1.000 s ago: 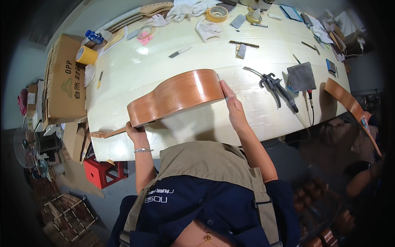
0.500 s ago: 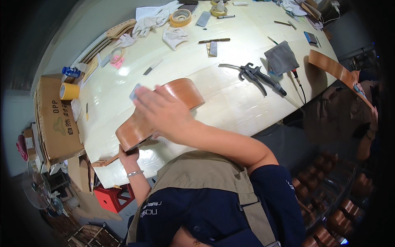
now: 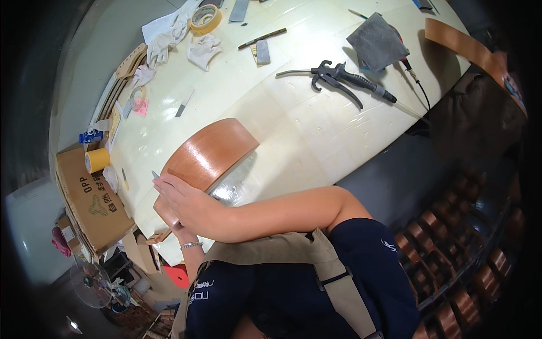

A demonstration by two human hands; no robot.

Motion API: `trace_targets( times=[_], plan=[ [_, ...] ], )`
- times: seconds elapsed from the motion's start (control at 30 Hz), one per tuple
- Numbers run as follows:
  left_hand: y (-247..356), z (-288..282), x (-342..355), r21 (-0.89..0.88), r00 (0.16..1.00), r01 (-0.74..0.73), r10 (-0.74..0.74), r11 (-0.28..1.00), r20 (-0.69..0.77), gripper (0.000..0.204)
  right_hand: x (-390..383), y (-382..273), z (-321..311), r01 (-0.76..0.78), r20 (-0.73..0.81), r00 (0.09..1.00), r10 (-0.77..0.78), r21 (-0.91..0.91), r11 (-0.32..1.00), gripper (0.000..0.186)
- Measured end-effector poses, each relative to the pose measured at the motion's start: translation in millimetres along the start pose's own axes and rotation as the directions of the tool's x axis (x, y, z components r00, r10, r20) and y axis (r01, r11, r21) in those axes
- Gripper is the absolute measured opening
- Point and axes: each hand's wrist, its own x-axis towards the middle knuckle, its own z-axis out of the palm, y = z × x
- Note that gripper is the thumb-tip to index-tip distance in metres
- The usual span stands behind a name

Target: The person sands various parts of a ukulele body and neck using a sanding block, then uses an air nozzle to blow away dust before continuing to sand the sides and back.

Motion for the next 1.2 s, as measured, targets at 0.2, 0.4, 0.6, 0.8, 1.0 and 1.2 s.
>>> trace_targets(
  times=[0.2,0.4,0.6,0.8,1.0,1.2],
  plan=[
    [-4.8,-21.8,12.7,0.023,1.000,-0.010,0.009,1.000,0.020,0.036,-48.8,76.4,18.8,-0.152,-0.168,0.906,0.388,0.725,0.671,0.078],
    [-7.1,-28.9,18.6,0.019,0.998,-0.015,0.014,1.000,0.054,0.037,-114.0,103.8,105.8,-0.150,0.082,0.893,0.443,0.981,0.120,0.084],
    [-8.7,-20.9,4.8,-0.157,0.991,0.040,-0.058,0.987,-0.118,0.032,-129.6,113.8,62.6,-0.332,0.309,0.728,0.612,0.940,-0.079,0.057],
    [-3.7,-32.1,-21.1,-0.045,0.993,0.121,-0.120,0.992,0.021,0.033,-92.4,85.3,10.4,-0.497,0.369,0.780,0.506,0.856,0.143,0.065],
    [40.1,-29.7,-37.6,-0.377,0.990,-0.121,0.085,0.918,-0.110,0.022,-95.4,89.0,69.8,-0.247,0.334,0.788,0.517,0.941,-0.231,0.070],
    [95.3,-4.5,-54.0,-0.446,0.892,-0.452,0.409,0.773,-0.196,0.014,-93.0,54.1,133.7,-0.086,0.458,0.809,0.369,0.713,-0.696,0.067]
  ],
)
